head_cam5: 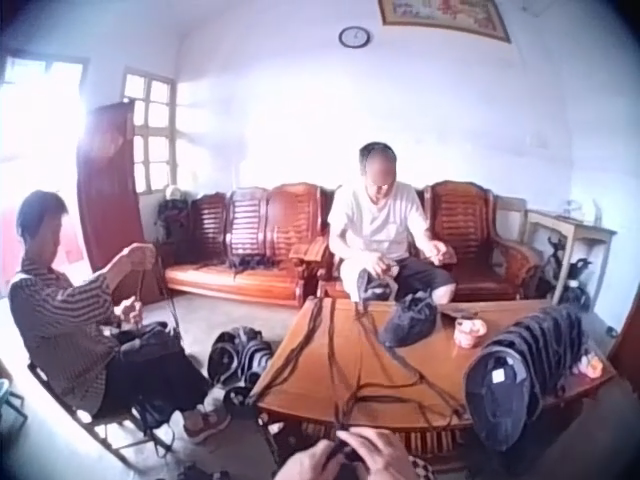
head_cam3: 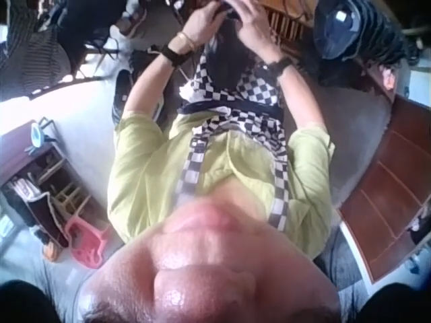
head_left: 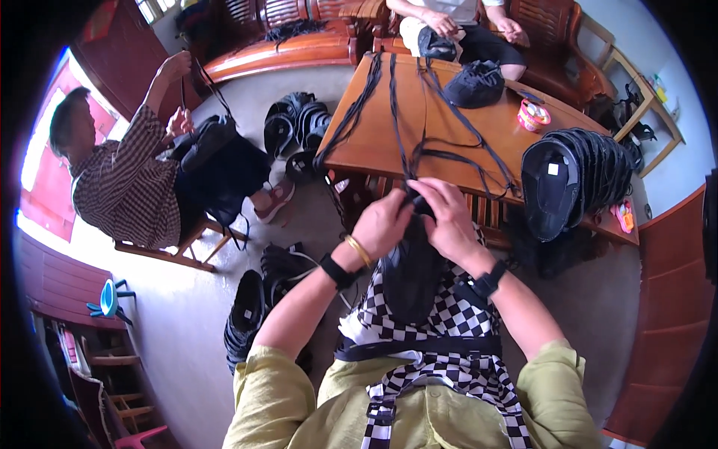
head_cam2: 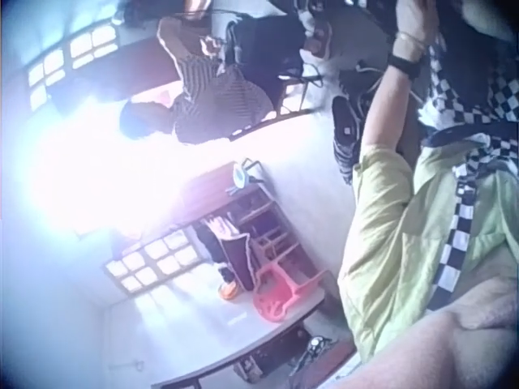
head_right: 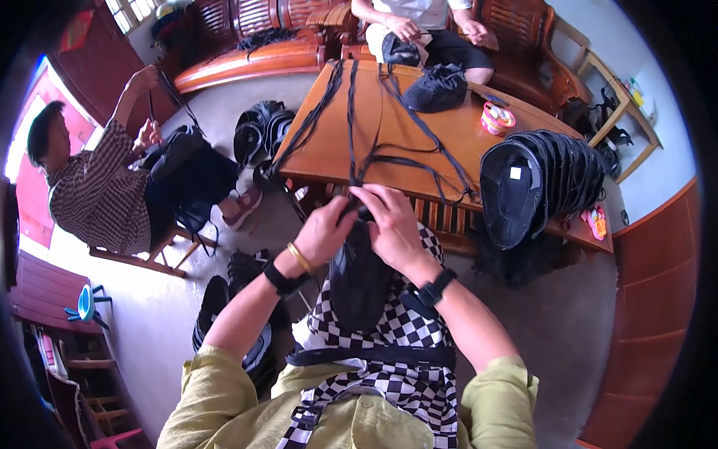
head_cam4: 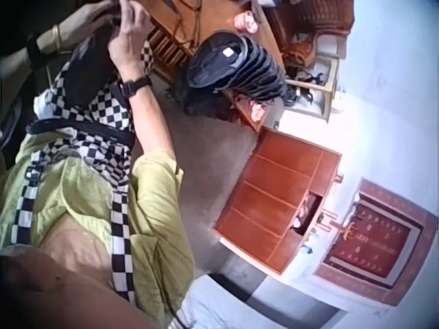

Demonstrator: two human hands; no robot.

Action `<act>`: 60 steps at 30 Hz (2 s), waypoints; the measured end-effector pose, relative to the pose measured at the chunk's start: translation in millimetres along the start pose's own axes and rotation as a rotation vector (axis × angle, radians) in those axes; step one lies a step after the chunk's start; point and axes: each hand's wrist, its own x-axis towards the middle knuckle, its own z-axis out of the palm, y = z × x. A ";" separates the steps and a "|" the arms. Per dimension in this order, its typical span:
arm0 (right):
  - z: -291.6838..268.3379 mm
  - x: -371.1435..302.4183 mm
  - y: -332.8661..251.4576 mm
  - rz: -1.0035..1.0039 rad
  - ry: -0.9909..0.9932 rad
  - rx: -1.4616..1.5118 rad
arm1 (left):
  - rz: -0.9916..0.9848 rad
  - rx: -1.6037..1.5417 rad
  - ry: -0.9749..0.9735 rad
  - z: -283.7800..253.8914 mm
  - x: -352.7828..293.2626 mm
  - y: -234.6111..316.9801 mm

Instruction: The person is lacing a black sneaker with long black laces.

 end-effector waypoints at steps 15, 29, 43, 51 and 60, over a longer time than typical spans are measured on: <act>-224.0 -127.7 50.7 0.354 0.356 -0.316 | -0.075 0.229 -0.368 -48.4 -113.2 16.9; -479.3 -560.2 70.0 1.092 0.725 -0.472 | -0.008 0.379 -0.738 -54.8 -192.8 43.1; -320.8 -459.0 8.7 1.094 -0.851 -0.586 | -0.231 0.355 -0.683 -130.3 -279.1 38.0; -156.5 -175.2 -58.9 0.436 -0.406 0.003 | -0.321 0.360 -0.556 -118.2 -301.7 20.8; -55.0 -162.9 -68.5 -0.055 -0.858 0.295 | -0.611 0.457 -0.692 -124.7 -324.3 -0.7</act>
